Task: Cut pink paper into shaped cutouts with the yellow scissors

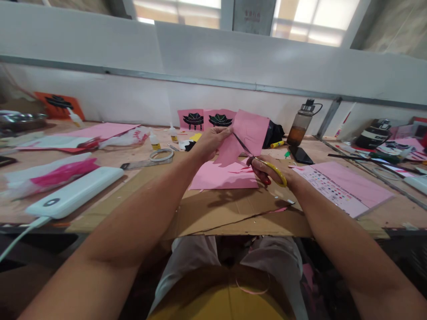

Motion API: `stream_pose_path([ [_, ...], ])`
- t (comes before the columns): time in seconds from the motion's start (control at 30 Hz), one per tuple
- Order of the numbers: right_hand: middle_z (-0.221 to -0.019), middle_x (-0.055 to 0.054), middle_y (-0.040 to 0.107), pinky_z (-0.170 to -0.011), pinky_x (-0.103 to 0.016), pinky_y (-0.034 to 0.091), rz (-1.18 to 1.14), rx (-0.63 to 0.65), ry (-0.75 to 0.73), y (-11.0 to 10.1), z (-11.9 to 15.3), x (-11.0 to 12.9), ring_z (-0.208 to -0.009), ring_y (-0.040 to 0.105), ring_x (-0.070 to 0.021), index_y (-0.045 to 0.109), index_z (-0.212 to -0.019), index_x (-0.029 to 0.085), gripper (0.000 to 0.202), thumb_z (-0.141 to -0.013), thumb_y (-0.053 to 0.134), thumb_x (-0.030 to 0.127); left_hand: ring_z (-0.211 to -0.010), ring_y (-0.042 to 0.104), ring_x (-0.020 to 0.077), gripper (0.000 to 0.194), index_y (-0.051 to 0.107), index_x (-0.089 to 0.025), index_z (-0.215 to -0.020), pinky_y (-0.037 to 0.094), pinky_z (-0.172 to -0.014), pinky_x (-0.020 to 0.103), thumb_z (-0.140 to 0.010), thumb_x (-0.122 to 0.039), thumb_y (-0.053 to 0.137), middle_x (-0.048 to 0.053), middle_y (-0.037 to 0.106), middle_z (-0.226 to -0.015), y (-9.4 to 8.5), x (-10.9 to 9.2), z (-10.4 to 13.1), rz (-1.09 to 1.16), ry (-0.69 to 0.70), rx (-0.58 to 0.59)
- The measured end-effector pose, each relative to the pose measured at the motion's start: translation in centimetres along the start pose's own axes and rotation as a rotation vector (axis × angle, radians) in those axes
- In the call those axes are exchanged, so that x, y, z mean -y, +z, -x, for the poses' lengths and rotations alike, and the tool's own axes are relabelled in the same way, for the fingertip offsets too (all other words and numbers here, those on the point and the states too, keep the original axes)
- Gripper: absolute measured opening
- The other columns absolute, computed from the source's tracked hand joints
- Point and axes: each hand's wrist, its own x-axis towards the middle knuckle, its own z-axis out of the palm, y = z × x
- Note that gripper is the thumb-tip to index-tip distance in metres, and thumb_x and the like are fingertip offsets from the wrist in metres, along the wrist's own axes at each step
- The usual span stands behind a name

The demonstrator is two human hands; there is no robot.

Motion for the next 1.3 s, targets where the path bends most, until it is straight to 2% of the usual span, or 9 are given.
stream_pose_path([
  [0.4,-0.052,0.002,0.045,-0.047,-0.027,0.038,-0.046,-0.055,-0.018,0.10,0.24,0.40,-0.047,0.044,-0.0126,0.040,-0.071,0.023,0.061,-0.085,0.037,0.082,-0.065,0.062,0.0128,0.030,0.073,-0.016,-0.084,0.049,-0.055,0.022,-0.066,-0.038,0.083,0.004,0.072,-0.079,0.03,-0.13,0.16,-0.074,0.006,-0.045],
  [0.63,-0.052,0.002,0.046,-0.046,-0.026,0.039,-0.063,-0.058,-0.007,0.14,-0.04,0.36,-0.046,0.045,-0.0122,0.044,-0.074,0.021,0.056,-0.089,0.038,0.075,-0.071,0.065,0.0144,0.026,0.072,-0.018,-0.083,0.052,-0.063,0.023,-0.062,-0.026,0.085,0.002,0.070,-0.076,0.45,-0.44,0.51,-0.056,0.034,-0.072],
  [0.8,-0.051,0.003,0.045,-0.046,-0.026,0.039,-0.054,-0.062,-0.030,0.23,0.01,0.42,-0.045,0.044,-0.0122,0.047,-0.077,0.021,0.058,-0.088,0.037,0.077,-0.071,0.064,0.0124,0.026,0.070,-0.018,-0.087,0.051,-0.066,0.023,-0.064,-0.020,0.082,0.001,0.068,-0.077,0.65,-0.47,0.60,-0.080,0.060,-0.076],
  [0.97,-0.052,0.002,0.047,-0.046,-0.026,0.040,-0.052,-0.066,-0.006,0.32,0.06,0.48,-0.046,0.046,-0.0126,0.044,-0.076,0.021,0.054,-0.090,0.038,0.073,-0.073,0.064,0.0128,0.033,0.068,-0.017,-0.091,0.051,-0.068,0.023,-0.063,-0.024,0.083,0.001,0.068,-0.080,0.44,-0.30,0.50,-0.119,0.072,-0.106],
  [1.3,-0.051,0.002,0.048,-0.045,-0.026,0.038,-0.065,-0.085,0.000,0.44,0.06,0.52,-0.045,0.045,-0.0121,0.042,-0.074,0.022,0.056,-0.087,0.041,0.077,-0.078,0.064,0.0137,0.041,0.068,-0.018,-0.097,0.053,-0.075,0.026,-0.061,-0.026,0.086,0.000,0.067,-0.083,0.38,-0.21,0.49,-0.150,0.094,-0.135],
])
